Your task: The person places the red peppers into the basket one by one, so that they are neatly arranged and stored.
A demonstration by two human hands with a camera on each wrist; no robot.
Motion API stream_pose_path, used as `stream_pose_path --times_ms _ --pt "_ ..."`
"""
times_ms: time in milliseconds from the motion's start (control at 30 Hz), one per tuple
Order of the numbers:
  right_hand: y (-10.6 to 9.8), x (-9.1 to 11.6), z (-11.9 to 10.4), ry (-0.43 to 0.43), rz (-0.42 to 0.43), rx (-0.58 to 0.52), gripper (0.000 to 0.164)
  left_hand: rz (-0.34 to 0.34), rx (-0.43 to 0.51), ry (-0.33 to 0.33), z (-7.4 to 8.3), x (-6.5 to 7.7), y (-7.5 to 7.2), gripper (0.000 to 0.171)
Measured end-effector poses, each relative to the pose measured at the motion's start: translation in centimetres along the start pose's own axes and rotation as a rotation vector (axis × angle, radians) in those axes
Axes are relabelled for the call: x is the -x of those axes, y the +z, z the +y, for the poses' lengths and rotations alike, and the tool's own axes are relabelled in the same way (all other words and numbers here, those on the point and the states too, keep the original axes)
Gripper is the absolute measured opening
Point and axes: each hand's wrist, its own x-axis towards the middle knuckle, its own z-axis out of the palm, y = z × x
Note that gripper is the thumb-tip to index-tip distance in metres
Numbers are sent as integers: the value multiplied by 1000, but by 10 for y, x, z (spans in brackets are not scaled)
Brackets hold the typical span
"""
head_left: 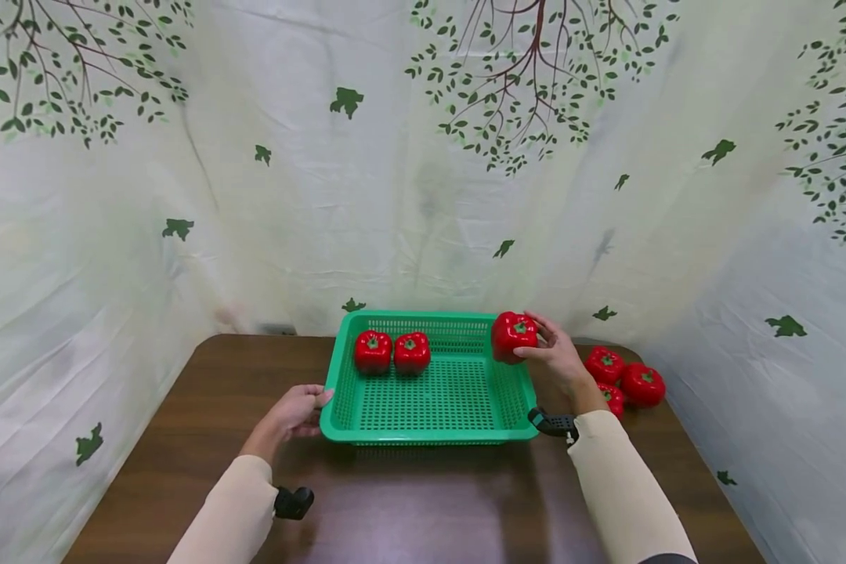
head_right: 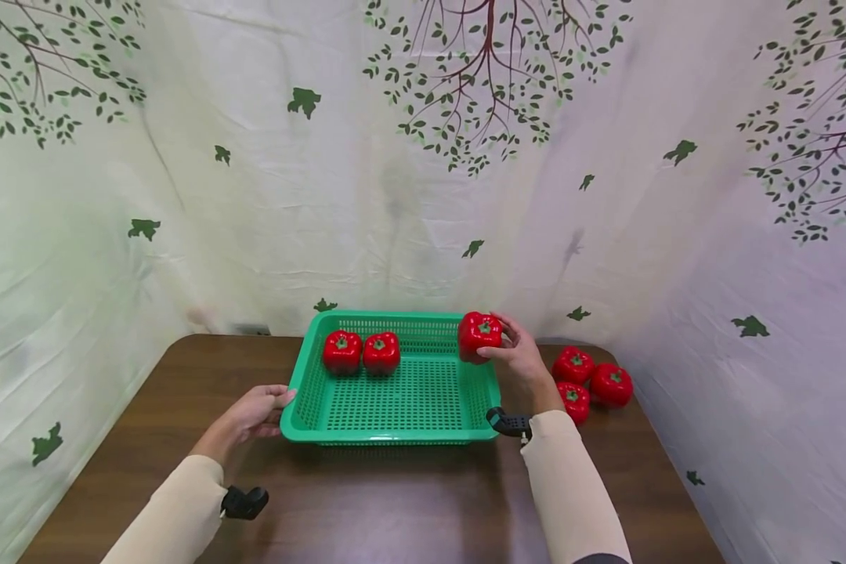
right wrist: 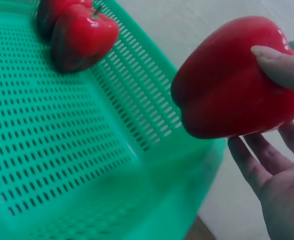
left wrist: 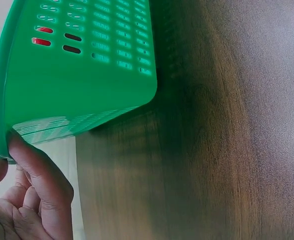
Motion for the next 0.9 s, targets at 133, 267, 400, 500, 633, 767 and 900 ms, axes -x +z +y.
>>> stream_pose_path --times_ms 133,267,400,500,633,767,900 --pt "7 -6 5 5 -16 -12 74 10 19 3 -2 1 2 40" --pt "14 -11 10 36 -12 -25 75 15 21 0 -4 1 2 40" --pt "21 -16 14 60 1 -27 75 20 16 -6 -2 0 0 41" --pt "26 -21 16 75 15 -20 75 22 10 -10 -1 0 1 41" --pt "33 -27 17 91 42 15 76 22 6 -17 0 0 2 41" --pt "40 -32 19 121 61 65 74 30 0 -24 1 1 2 40" --pt "49 -36 21 130 49 87 74 35 -3 -29 0 2 2 41"
